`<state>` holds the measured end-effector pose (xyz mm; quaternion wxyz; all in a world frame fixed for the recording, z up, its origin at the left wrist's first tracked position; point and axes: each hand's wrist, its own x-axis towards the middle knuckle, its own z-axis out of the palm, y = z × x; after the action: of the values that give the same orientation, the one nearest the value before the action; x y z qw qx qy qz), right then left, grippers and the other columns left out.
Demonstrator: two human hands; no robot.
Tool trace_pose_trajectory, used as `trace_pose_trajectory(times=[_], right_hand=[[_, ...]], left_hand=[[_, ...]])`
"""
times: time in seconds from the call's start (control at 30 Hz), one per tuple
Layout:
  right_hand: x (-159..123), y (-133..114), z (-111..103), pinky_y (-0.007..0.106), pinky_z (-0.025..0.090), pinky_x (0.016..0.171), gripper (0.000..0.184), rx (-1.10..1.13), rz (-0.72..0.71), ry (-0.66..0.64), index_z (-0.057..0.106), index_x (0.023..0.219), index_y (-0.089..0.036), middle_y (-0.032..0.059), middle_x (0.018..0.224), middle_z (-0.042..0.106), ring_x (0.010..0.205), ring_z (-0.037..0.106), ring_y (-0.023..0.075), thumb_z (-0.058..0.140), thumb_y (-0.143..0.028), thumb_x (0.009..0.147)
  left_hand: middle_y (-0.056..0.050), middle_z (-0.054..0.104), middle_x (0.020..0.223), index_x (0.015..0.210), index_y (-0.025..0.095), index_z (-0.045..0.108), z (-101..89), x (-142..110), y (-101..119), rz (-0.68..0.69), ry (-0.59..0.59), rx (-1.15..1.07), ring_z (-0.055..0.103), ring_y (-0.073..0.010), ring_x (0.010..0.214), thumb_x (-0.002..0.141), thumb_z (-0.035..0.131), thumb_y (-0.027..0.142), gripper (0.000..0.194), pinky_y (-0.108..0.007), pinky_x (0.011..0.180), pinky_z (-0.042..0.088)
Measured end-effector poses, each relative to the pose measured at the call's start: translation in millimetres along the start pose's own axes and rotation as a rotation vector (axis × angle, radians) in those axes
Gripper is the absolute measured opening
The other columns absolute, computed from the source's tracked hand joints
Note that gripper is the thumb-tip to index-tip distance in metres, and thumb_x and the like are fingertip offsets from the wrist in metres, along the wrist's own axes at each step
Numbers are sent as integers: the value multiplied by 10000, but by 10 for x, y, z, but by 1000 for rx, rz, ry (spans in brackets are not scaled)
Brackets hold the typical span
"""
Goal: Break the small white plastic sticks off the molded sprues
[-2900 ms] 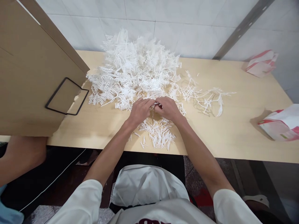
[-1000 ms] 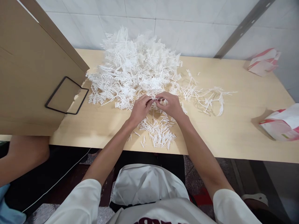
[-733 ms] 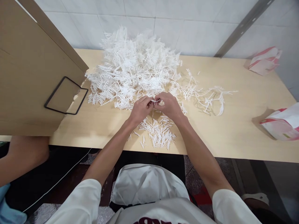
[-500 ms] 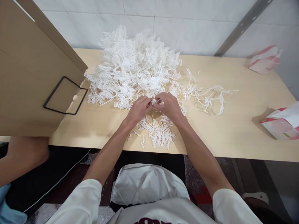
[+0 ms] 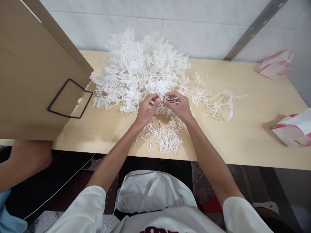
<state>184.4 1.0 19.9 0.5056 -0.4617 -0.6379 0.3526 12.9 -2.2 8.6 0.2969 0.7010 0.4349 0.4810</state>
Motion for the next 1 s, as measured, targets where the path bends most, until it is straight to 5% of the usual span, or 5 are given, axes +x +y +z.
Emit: trace_pose_trajectory(times=[0.23,0.47,0.67,0.87,1.0], right_hand=[[-42,-50,19,316,556,747,198,-148,-85,6,678,893,-220,18,887,711,789,656,154,687,-372,765],[-68,-14,37,279,516,685,92,-326,-206,-10,663,787,-203,-20,738,689,680,629,133,628,-193,703],[-74,22,6,258,481,635,90,-346,-303,-64,634,704,-205,-39,680,651,639,607,115,600,-129,670],[-60,38,-3,297,511,672,132,-447,-334,48,652,732,-219,-23,719,680,674,621,137,583,-116,687],[-35,33,14,317,564,751,114,-270,-250,144,699,883,-222,3,860,737,745,671,141,624,-232,798]], left_hand=[[-35,693,859,883,173,659,33,26,-87,-83,-77,-197,630,-124,770,845,632,515,345,-249,700,501],[-9,610,775,781,179,576,31,-24,-29,167,-63,283,539,-110,696,898,552,213,124,-242,650,424],[5,614,793,803,189,551,29,-34,-39,185,-126,325,544,-101,692,865,553,141,78,-230,652,423],[8,589,738,767,191,525,55,-57,-66,197,61,406,516,-103,658,862,533,154,102,-245,635,418],[-34,656,969,979,202,585,17,-44,-60,171,119,360,600,-128,852,900,460,129,165,-265,753,481]])
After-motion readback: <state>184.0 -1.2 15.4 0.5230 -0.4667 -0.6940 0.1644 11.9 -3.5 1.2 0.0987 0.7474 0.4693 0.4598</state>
